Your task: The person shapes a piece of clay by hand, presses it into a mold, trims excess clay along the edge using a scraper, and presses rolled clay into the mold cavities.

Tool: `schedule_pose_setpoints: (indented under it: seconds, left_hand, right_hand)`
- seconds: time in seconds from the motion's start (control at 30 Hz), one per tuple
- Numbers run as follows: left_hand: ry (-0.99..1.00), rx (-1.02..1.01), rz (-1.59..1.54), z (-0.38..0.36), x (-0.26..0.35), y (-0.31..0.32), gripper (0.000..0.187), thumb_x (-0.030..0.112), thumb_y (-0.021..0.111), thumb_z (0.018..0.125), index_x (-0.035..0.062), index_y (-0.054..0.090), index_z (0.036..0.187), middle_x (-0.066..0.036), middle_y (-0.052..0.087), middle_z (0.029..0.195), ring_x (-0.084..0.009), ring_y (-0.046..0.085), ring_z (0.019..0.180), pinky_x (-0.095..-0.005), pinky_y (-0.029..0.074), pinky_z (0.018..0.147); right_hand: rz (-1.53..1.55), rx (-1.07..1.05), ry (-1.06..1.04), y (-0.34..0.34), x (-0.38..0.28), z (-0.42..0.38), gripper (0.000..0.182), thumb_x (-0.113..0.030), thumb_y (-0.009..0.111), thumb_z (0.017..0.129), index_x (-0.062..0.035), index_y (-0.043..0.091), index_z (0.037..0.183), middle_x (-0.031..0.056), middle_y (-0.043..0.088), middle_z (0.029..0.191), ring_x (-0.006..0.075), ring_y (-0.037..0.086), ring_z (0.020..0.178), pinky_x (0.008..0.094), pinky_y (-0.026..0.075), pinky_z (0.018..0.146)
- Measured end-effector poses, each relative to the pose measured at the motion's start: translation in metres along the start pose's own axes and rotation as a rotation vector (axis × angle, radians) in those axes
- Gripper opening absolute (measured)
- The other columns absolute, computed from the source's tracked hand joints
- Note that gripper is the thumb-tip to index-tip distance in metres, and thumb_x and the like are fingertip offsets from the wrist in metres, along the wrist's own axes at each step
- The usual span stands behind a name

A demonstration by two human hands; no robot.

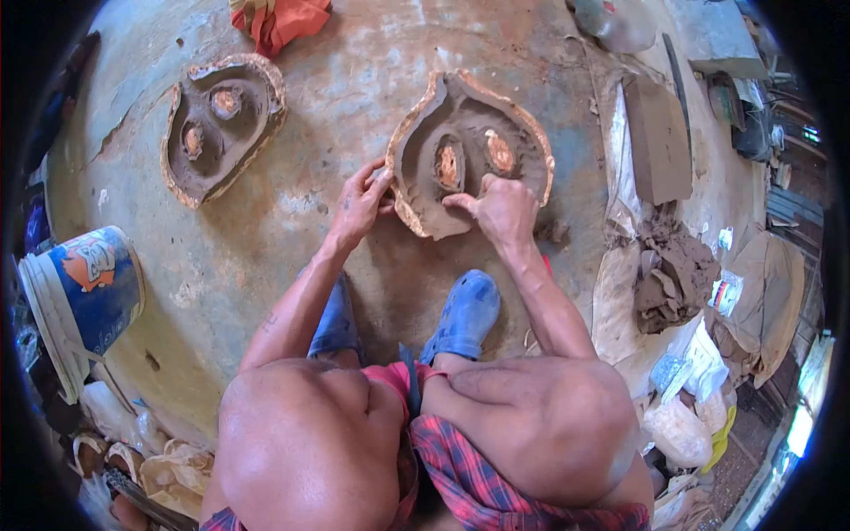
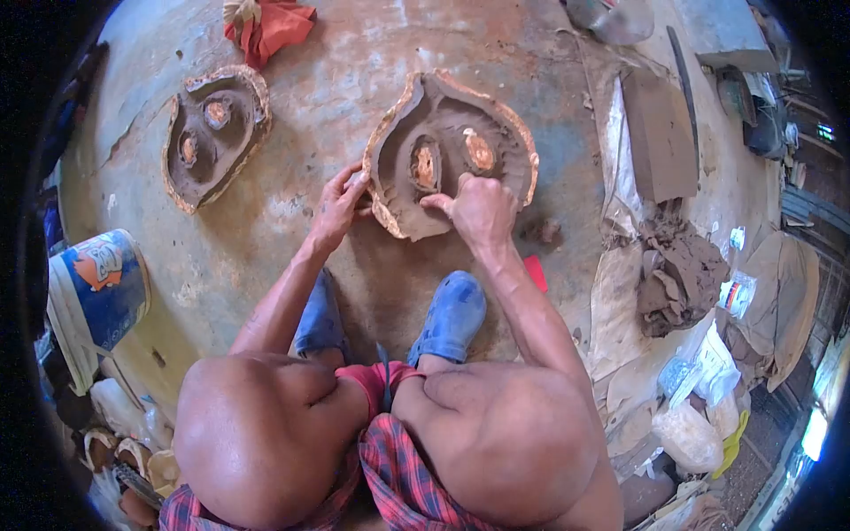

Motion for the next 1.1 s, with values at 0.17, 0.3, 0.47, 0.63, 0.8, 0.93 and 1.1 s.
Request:
schedule_pose_setpoints:
  seconds: [0.17,0.3,0.47,0.63,0.8,0.93,1.1]
  left_hand:
    - [0.003,0.022,0.003,0.004,0.004,0.001,0.042,0.027,0.061,0.109,0.0089,0.057,0.147,-0.004,0.071,0.105,-0.0078,0.067,0.079,-0.0245,0.061,0.070]
    - [0.028,0.024,0.009,0.005,0.001,0.001,0.041,0.026,0.061,0.109,0.0092,0.057,0.147,-0.002,0.070,0.103,-0.0068,0.066,0.078,-0.0237,0.061,0.070]
    - [0.025,0.004,0.017,0.004,0.001,-0.001,0.041,0.026,0.061,0.109,0.0096,0.057,0.147,-0.001,0.070,0.102,-0.0064,0.066,0.080,-0.0237,0.061,0.071]
    - [0.034,0.018,0.016,0.002,0.002,0.000,0.041,0.026,0.061,0.109,0.0095,0.058,0.146,-0.001,0.070,0.100,-0.0060,0.066,0.080,-0.0241,0.061,0.071]
    - [0.032,0.020,0.042,0.006,-0.002,-0.005,0.040,0.025,0.061,0.109,0.0096,0.058,0.146,-0.001,0.070,0.100,-0.0075,0.066,0.083,-0.0255,0.062,0.073]
    - [0.060,0.045,0.123,0.009,-0.002,-0.008,0.041,0.026,0.062,0.109,0.0095,0.058,0.146,-0.002,0.069,0.098,-0.0077,0.066,0.079,-0.0270,0.062,0.071]
    - [0.039,0.047,-0.005,0.012,-0.011,-0.009,0.040,0.027,0.062,0.108,0.0118,0.059,0.145,0.002,0.068,0.095,-0.0063,0.066,0.077,-0.0243,0.061,0.070]
  right_hand:
    - [0.163,0.059,-0.085,-0.002,0.001,-0.016,0.060,-0.056,0.090,0.071,-0.0012,0.071,0.085,0.0188,0.072,0.084,0.0377,0.071,0.078,0.0470,0.055,0.068]
    - [0.351,0.115,0.003,-0.004,-0.001,-0.026,0.048,-0.043,0.087,0.081,-0.0005,0.067,0.090,0.0181,0.070,0.091,0.0393,0.072,0.083,0.0484,0.058,0.071]
    - [0.084,0.068,-0.162,0.018,-0.024,-0.022,0.032,-0.031,0.076,0.094,-0.0006,0.066,0.094,0.0187,0.065,0.094,0.0392,0.072,0.081,0.0479,0.060,0.071]
    - [0.073,0.103,-0.178,0.034,-0.024,-0.031,0.022,-0.025,0.070,0.098,-0.0035,0.067,0.092,0.0159,0.064,0.090,0.0353,0.073,0.079,0.0459,0.061,0.068]
    - [0.377,0.139,-0.325,0.008,-0.071,-0.046,0.017,-0.020,0.074,0.093,-0.0056,0.068,0.087,0.0140,0.061,0.082,0.0359,0.066,0.069,0.0461,0.056,0.063]
    - [0.474,0.242,-0.179,-0.028,-0.043,-0.044,0.036,-0.032,0.084,0.087,-0.0038,0.065,0.073,0.0139,0.058,0.072,0.0364,0.061,0.064,0.0440,0.049,0.057]
    - [0.364,0.359,0.375,-0.053,0.119,-0.065,0.023,-0.020,0.077,0.090,-0.0012,0.070,0.078,0.0170,0.070,0.080,0.0327,0.068,0.072,0.0428,0.054,0.068]
Point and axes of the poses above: each hand's wrist, its own z-axis towards the middle knuckle, its own y-axis out of the palm, x = y × z, the point moved 7 cm from there along z, towards the middle knuckle
